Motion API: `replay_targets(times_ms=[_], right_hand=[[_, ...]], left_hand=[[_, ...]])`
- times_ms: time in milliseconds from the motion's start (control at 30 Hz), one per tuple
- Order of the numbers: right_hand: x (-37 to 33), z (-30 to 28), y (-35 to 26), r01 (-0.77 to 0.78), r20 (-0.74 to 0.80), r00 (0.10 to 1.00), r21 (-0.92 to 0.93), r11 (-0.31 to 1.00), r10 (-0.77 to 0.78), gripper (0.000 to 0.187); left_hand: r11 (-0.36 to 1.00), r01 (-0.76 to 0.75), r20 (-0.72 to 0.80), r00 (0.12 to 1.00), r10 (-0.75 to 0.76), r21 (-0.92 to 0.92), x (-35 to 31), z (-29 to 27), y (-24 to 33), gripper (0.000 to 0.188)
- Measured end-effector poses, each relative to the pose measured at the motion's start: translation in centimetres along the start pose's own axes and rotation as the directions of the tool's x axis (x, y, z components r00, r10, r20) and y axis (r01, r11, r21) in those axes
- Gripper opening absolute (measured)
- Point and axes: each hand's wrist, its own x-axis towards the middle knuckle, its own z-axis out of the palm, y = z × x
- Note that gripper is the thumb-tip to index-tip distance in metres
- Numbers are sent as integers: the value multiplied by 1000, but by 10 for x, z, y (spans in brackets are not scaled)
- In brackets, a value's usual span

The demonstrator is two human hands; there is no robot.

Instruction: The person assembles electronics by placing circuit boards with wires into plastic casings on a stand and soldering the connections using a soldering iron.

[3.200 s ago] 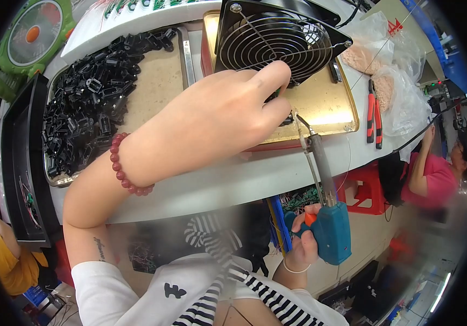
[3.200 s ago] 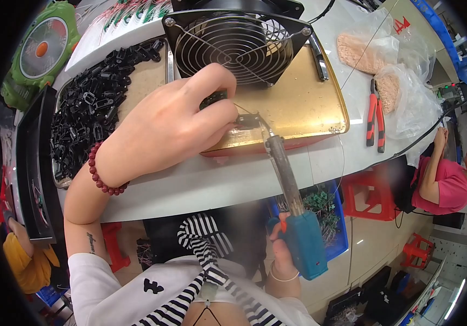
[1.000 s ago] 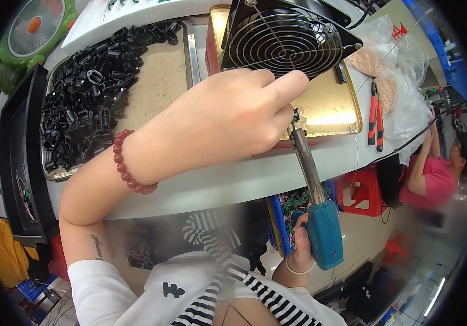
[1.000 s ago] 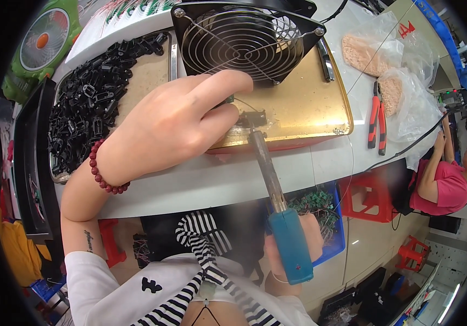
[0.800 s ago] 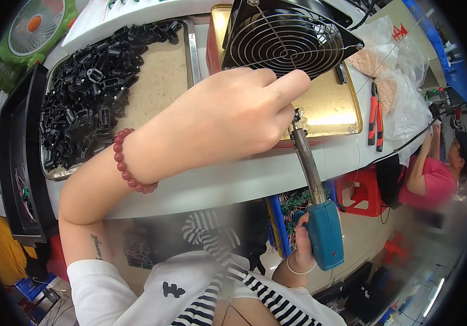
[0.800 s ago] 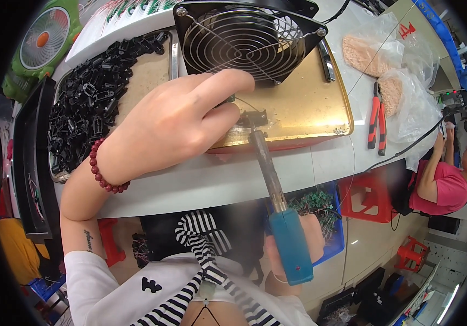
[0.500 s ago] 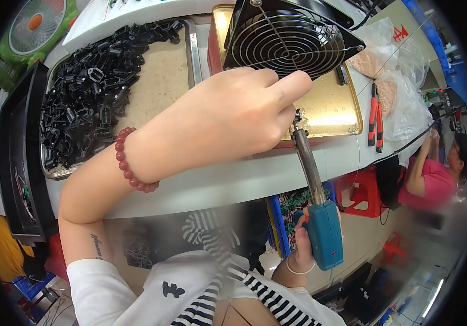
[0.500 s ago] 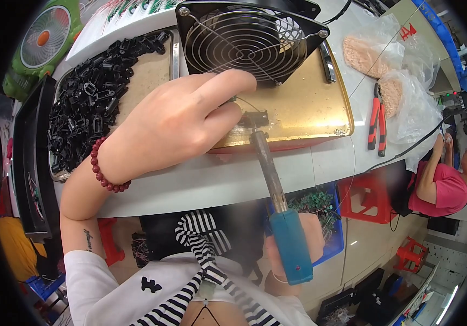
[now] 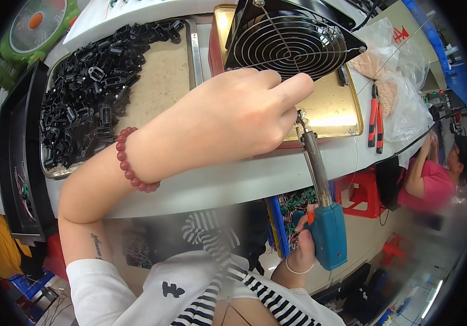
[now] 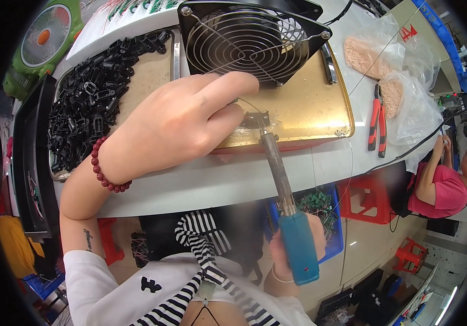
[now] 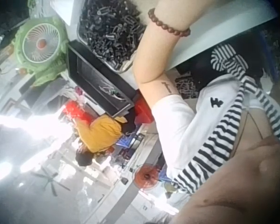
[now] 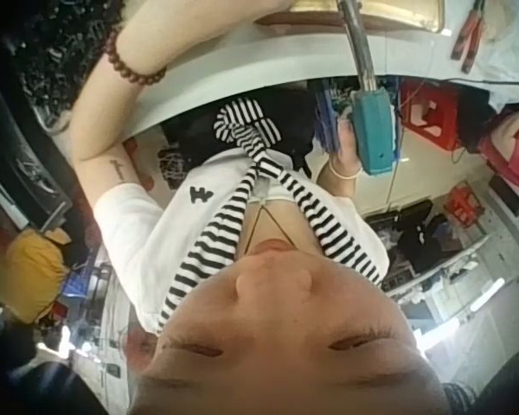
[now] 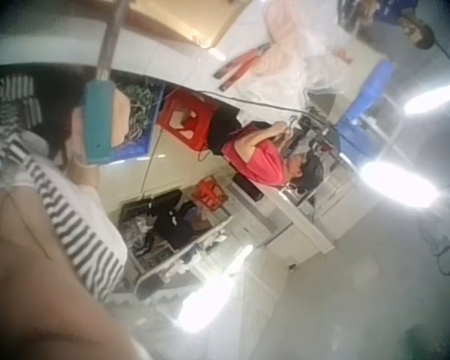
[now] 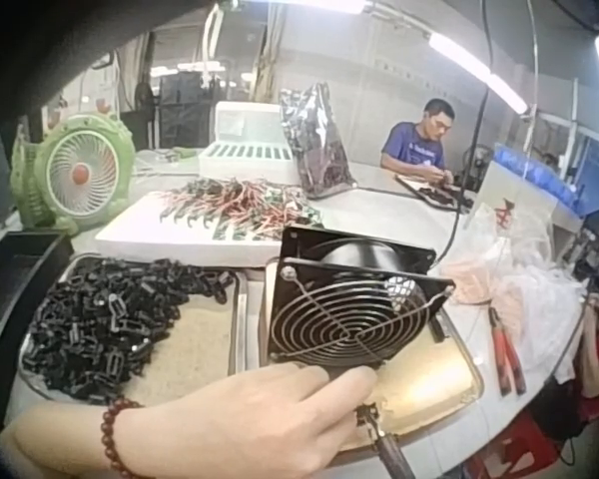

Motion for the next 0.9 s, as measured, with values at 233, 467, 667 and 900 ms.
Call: replay_targets(times_ms=[233, 467, 667, 900], right_hand=[[2, 3, 4, 67, -3, 998, 35, 997, -67, 33], [1, -4, 8, 14, -50, 999, 178, 984, -5, 45], [-15, -18, 34, -165, -76, 975, 377, 911, 208, 53], [-8, 1, 16, -67, -67, 992, 461, 885, 110, 56]], left_hand=[[1000, 16, 14, 1000, -16, 13, -1, 1, -2, 15], [951, 289, -63, 953, -297, -107, 6, -9, 9, 22], [945, 327, -62, 944, -325, 18, 5, -18, 16, 22], [881, 465, -138, 881, -452, 89, -9, -59, 43, 23]])
